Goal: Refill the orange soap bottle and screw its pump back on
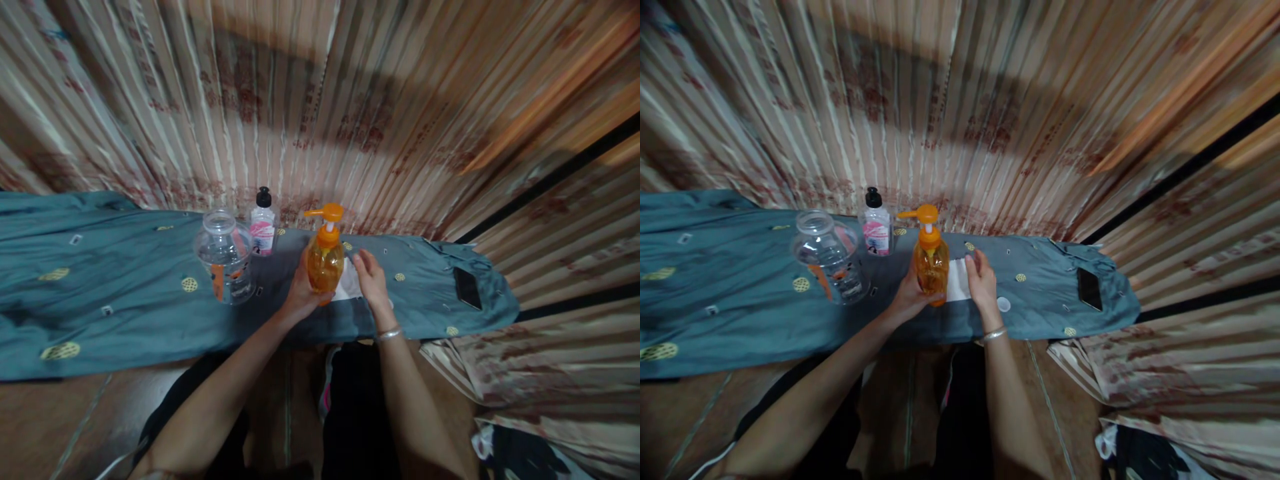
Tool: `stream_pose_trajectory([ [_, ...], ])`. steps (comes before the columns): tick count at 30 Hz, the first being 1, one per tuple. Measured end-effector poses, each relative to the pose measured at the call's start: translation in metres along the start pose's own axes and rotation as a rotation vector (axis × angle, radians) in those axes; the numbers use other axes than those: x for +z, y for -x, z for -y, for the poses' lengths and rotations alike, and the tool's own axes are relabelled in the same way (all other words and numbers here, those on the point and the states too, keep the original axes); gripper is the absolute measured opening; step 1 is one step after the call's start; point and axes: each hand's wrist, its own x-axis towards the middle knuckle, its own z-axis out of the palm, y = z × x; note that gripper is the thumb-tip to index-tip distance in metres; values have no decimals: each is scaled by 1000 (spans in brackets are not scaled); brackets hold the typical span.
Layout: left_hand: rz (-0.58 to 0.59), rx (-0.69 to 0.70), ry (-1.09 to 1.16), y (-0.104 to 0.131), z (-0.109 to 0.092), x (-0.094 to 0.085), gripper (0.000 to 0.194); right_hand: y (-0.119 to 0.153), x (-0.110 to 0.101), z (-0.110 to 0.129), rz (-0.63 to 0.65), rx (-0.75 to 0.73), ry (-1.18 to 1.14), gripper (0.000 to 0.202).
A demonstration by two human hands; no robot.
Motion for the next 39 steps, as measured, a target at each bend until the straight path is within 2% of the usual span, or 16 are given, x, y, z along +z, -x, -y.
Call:
stream_pose_trajectory([
  [2, -13, -3, 32, 0, -2, -1, 115, -6, 7, -8, 20, 38, 86, 56],
  [7, -43, -11, 76, 4, -1, -7, 110, -9, 24, -13, 86, 120, 275, 61],
  [14, -43, -47, 53, 6, -7, -17, 109, -15, 22, -18, 173, 159, 363, 52],
  [16, -43, -49, 34, 5, -10, -18, 110, -18, 18, -21, 188, 191, 356, 40],
  [18, -39, -46, 11, 3, -14, -19, 111, -20, 15, -24, 200, 217, 321, 20],
  [20, -31, -35, -8, 2, -18, -18, 111, -22, 12, -26, 210, 232, 247, 5],
  [24, -15, 1, -24, 0, -23, -17, 110, -18, 5, -22, 233, 241, -29, 23],
  [29, -16, 21, -15, -1, -21, -14, 113, -5, -1, -6, 227, 202, -451, 53],
  [33, -3, 16, 2, 4, -17, -12, 107, -3, -11, 11, 165, 149, -665, 53],
  [36, -9, 21, 3, 6, -16, -11, 104, 0, -22, 30, 108, 82, -779, 54],
  [39, -15, 35, -5, 6, -15, -10, 104, 13, -25, 56, 92, -117, -861, 52],
])
